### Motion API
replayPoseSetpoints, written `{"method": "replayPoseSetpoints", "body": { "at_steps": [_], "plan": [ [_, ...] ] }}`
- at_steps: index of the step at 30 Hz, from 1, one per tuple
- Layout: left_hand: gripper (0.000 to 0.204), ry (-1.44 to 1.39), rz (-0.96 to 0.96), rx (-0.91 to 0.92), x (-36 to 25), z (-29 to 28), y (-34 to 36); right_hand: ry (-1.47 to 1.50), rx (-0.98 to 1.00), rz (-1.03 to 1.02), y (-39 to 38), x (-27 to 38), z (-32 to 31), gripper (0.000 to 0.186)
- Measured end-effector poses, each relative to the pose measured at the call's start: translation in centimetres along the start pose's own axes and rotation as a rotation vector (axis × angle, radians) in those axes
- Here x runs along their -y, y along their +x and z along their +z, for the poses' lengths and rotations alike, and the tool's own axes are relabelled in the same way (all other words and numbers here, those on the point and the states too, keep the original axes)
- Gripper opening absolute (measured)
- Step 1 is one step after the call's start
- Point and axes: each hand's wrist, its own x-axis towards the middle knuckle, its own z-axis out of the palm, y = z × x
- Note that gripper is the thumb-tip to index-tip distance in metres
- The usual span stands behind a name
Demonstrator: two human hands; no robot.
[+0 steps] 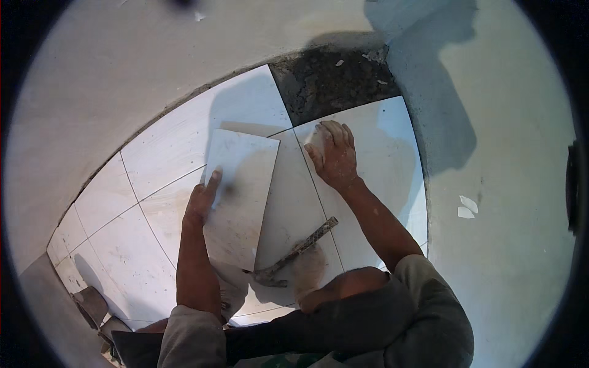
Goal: The recorder is tiling a floor in a room under renovation.
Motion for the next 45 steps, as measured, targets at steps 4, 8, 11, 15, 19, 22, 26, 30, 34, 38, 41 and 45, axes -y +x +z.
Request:
{"method": "replayPoseSetpoints", "body": {
  "at_steps": [4, 8, 11, 15, 19, 22, 26, 30, 34, 38, 41, 45],
  "plan": [
    [0.098, -0.04, -0.076, 0.018, -2.3, 0.5, -1.3, -0.078, 0.17, 0.001, -1.6, -0.4, 1.3, 0.052],
    [0.099, -0.029, -0.043, 0.03, -1.4, 0.3, -0.2, -0.003, 0.117, 0.036, -1.6, 0.1, 0.9, 0.054],
    [0.099, -0.02, -0.05, 0.01, -1.9, 0.3, -1.1, -0.023, 0.144, 0.038, -1.5, 0.0, 1.0, 0.055],
    [0.1, -0.038, -0.094, 0.033, -0.8, 0.1, 0.1, -0.043, 0.036, 0.022, -0.2, 0.4, 0.6, 0.056],
    [0.098, -0.054, -0.069, -0.003, -0.9, 0.6, -0.2, -0.06, 0.267, 0.045, -0.3, -0.1, 1.2, 0.055],
    [0.097, -0.059, -0.025, 0.0, -0.9, 0.4, 0.0, -0.013, 0.091, 0.031, 2.2, -2.0, 1.6, 0.055],
    [0.089, -0.082, 0.008, 0.005, -1.2, 0.8, -0.2, -0.121, 0.131, -0.016, 5.1, -4.2, 3.7, 0.054],
    [0.087, -0.044, -0.04, -0.026, 0.1, 0.2, 0.7, -0.118, 0.178, -0.044, 4.6, -5.0, 5.0, 0.052],
    [0.087, -0.04, -0.034, 0.003, -1.2, 0.5, -0.3, -0.185, 0.155, -0.115, 3.6, -5.0, 4.3, 0.044],
    [0.089, 0.047, -0.023, -0.038, -1.3, 0.6, -0.4, -0.189, 0.18, -0.177, 3.2, -4.7, 3.6, 0.035],
    [0.091, 0.057, -0.04, -0.049, 0.2, 0.3, 0.8, -0.186, 0.247, -0.118, 3.1, -4.4, 3.2, 0.033],
    [0.094, 0.03, -0.024, -0.077, 0.5, 0.8, 1.0, -0.164, 0.19, -0.108, 3.1, -4.5, 3.1, 0.032]
  ]
}}
